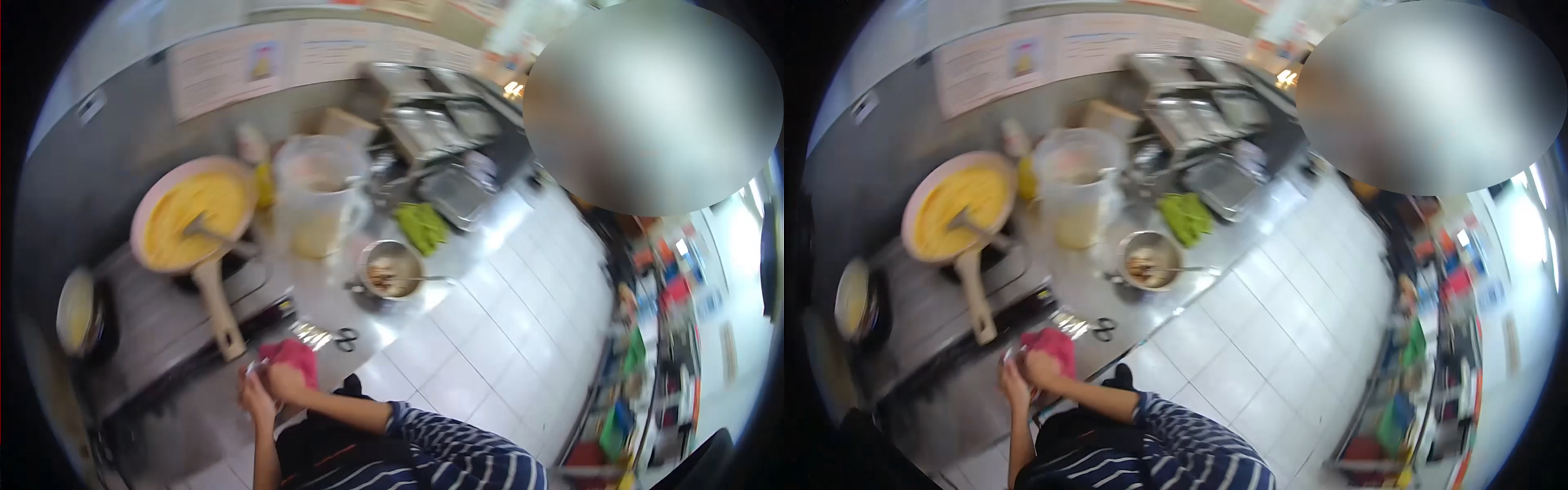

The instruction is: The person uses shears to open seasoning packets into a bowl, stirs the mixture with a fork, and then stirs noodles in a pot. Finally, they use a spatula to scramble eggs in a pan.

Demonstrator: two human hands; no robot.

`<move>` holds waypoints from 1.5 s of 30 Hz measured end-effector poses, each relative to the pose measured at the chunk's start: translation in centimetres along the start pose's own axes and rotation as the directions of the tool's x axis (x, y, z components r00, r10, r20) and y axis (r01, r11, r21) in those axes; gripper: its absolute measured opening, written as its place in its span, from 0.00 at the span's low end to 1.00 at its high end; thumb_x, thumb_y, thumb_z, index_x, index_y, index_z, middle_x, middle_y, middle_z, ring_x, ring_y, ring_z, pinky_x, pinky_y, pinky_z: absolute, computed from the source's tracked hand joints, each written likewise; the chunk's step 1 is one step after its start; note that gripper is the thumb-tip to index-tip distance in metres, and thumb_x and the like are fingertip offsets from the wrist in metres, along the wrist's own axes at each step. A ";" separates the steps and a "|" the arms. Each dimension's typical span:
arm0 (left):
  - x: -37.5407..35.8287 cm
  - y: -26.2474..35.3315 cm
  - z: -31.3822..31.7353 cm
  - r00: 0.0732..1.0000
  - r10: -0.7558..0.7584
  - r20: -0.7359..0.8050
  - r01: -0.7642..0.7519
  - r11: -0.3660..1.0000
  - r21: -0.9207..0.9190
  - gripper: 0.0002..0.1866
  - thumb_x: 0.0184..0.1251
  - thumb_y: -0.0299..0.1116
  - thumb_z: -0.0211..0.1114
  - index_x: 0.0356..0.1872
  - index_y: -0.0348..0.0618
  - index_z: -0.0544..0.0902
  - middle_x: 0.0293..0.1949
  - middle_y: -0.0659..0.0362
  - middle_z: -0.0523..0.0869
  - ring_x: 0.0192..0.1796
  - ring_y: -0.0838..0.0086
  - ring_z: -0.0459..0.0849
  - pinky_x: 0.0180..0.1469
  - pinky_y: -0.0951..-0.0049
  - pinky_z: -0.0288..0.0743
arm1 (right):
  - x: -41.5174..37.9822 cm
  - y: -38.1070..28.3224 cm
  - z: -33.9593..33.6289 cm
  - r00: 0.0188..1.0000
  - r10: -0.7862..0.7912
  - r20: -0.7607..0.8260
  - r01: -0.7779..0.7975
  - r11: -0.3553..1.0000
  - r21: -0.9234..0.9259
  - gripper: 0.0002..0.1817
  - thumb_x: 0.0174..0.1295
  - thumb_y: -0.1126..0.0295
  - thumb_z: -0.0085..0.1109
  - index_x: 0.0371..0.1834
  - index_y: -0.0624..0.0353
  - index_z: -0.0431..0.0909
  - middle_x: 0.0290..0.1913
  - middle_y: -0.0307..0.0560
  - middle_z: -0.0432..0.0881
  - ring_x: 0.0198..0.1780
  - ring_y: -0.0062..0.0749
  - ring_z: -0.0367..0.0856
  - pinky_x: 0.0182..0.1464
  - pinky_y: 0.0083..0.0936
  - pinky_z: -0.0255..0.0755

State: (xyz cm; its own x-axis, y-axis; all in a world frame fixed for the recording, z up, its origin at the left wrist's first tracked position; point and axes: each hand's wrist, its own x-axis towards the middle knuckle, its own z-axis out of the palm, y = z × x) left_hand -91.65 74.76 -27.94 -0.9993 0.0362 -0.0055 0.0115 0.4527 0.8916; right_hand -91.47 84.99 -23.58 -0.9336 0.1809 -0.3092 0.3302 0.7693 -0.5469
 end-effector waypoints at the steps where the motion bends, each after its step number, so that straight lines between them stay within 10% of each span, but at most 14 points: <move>1: 0.2 -0.1 0.1 0.999 0.046 -0.023 -0.045 0.999 0.024 0.24 0.65 0.44 0.38 0.47 0.33 0.71 0.52 0.46 0.69 0.53 0.58 0.68 0.55 0.65 0.58 | -0.9 0.0 -0.8 0.997 -0.071 -0.035 0.073 0.994 0.077 0.11 0.49 0.66 0.47 0.30 0.60 0.77 0.24 0.54 0.77 0.25 0.44 0.77 0.27 0.37 0.70; 3: 0.6 -1.3 -0.1 0.994 0.099 -0.044 -0.097 0.994 0.050 0.24 0.65 0.44 0.37 0.48 0.33 0.70 0.52 0.46 0.69 0.53 0.58 0.68 0.55 0.65 0.59 | -1.6 -0.1 -2.5 0.986 -0.143 -0.085 0.154 0.977 0.150 0.11 0.48 0.67 0.48 0.31 0.60 0.77 0.25 0.54 0.77 0.26 0.44 0.78 0.28 0.37 0.70; 5: 0.7 -3.2 -0.6 0.981 -0.153 -0.116 0.141 0.984 -0.104 0.23 0.65 0.42 0.38 0.47 0.32 0.70 0.49 0.45 0.71 0.51 0.57 0.69 0.53 0.65 0.59 | -2.4 0.8 -4.2 0.909 -0.344 -0.235 0.413 0.815 0.406 0.12 0.45 0.66 0.53 0.33 0.57 0.77 0.28 0.55 0.77 0.29 0.45 0.78 0.31 0.37 0.70; 7: 0.9 -4.9 -0.1 0.983 -0.065 -0.172 0.049 0.994 -0.093 0.23 0.65 0.43 0.39 0.45 0.32 0.72 0.44 0.47 0.74 0.47 0.60 0.72 0.50 0.67 0.62 | -1.6 3.3 -5.9 0.899 -0.276 -0.340 0.381 0.876 0.295 0.14 0.41 0.65 0.57 0.34 0.55 0.76 0.29 0.54 0.77 0.32 0.44 0.77 0.34 0.36 0.70; 9: 0.2 -3.4 -2.6 0.980 0.015 -0.200 -0.035 0.995 -0.095 0.23 0.65 0.44 0.40 0.42 0.32 0.74 0.39 0.49 0.78 0.42 0.64 0.76 0.47 0.69 0.65 | -2.5 3.6 -11.6 0.971 0.137 -0.194 -0.113 0.985 0.131 0.14 0.40 0.71 0.54 0.35 0.57 0.76 0.27 0.51 0.78 0.31 0.43 0.78 0.34 0.32 0.71; 10: 0.2 -1.2 -3.1 0.982 0.007 -0.191 -0.029 0.993 -0.112 0.23 0.65 0.45 0.40 0.41 0.32 0.74 0.39 0.49 0.78 0.41 0.64 0.76 0.46 0.69 0.65 | -0.6 8.1 -9.6 0.947 0.122 -0.298 -0.022 0.948 0.319 0.14 0.41 0.73 0.54 0.36 0.57 0.76 0.28 0.52 0.78 0.32 0.44 0.78 0.35 0.32 0.71; 12: 0.0 0.2 -3.9 0.984 -0.033 -0.176 0.033 0.999 -0.004 0.22 0.65 0.42 0.39 0.40 0.33 0.74 0.40 0.48 0.77 0.44 0.62 0.75 0.47 0.68 0.64 | 0.8 12.1 -9.3 0.881 -0.026 -0.472 0.121 0.978 0.172 0.14 0.41 0.77 0.53 0.35 0.55 0.77 0.32 0.50 0.78 0.32 0.43 0.76 0.38 0.31 0.70; 14: 0.2 0.7 -4.3 0.976 -0.076 -0.205 0.078 0.997 0.002 0.21 0.65 0.42 0.39 0.41 0.34 0.74 0.39 0.48 0.77 0.45 0.61 0.74 0.48 0.70 0.64 | 0.5 11.7 -11.1 0.971 -0.117 -0.210 0.112 0.993 -0.034 0.17 0.42 0.75 0.51 0.39 0.52 0.75 0.44 0.44 0.74 0.45 0.43 0.71 0.44 0.29 0.68; 20: -0.3 1.4 -4.5 0.994 0.043 -0.100 -0.020 0.975 0.223 0.19 0.62 0.41 0.45 0.51 0.46 0.69 0.47 0.56 0.73 0.53 0.64 0.68 0.59 0.53 0.46 | 1.6 10.5 -7.1 0.862 -0.487 -0.142 0.429 0.849 -0.308 0.24 0.39 0.75 0.56 0.45 0.51 0.71 0.50 0.43 0.70 0.41 0.42 0.71 0.43 0.30 0.68; 35: -1.7 0.7 -4.7 0.990 0.080 -0.115 -0.039 0.947 0.320 0.18 0.61 0.41 0.45 0.50 0.48 0.69 0.49 0.58 0.70 0.55 0.65 0.65 0.59 0.48 0.40 | 3.0 9.7 -5.2 0.872 -0.285 -0.399 0.193 0.947 -0.256 0.18 0.42 0.60 0.57 0.34 0.61 0.75 0.35 0.51 0.76 0.36 0.43 0.75 0.38 0.34 0.68; 45: -1.2 0.0 -3.7 0.986 0.109 -0.129 -0.078 0.972 0.223 0.18 0.62 0.40 0.44 0.52 0.50 0.68 0.49 0.57 0.71 0.54 0.65 0.66 0.58 0.47 0.40 | 3.7 9.3 -8.2 0.855 -0.275 -0.439 0.227 0.961 -0.160 0.09 0.39 0.70 0.53 0.24 0.59 0.79 0.22 0.51 0.77 0.24 0.44 0.76 0.30 0.32 0.71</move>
State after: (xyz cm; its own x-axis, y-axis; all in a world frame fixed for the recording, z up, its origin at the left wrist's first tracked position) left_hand -90.56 71.39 -26.23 -0.9883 -0.0299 0.1498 0.0969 0.6354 0.7661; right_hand -93.01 97.87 -23.48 -0.9504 0.2120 0.2276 0.0831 0.8782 -0.4710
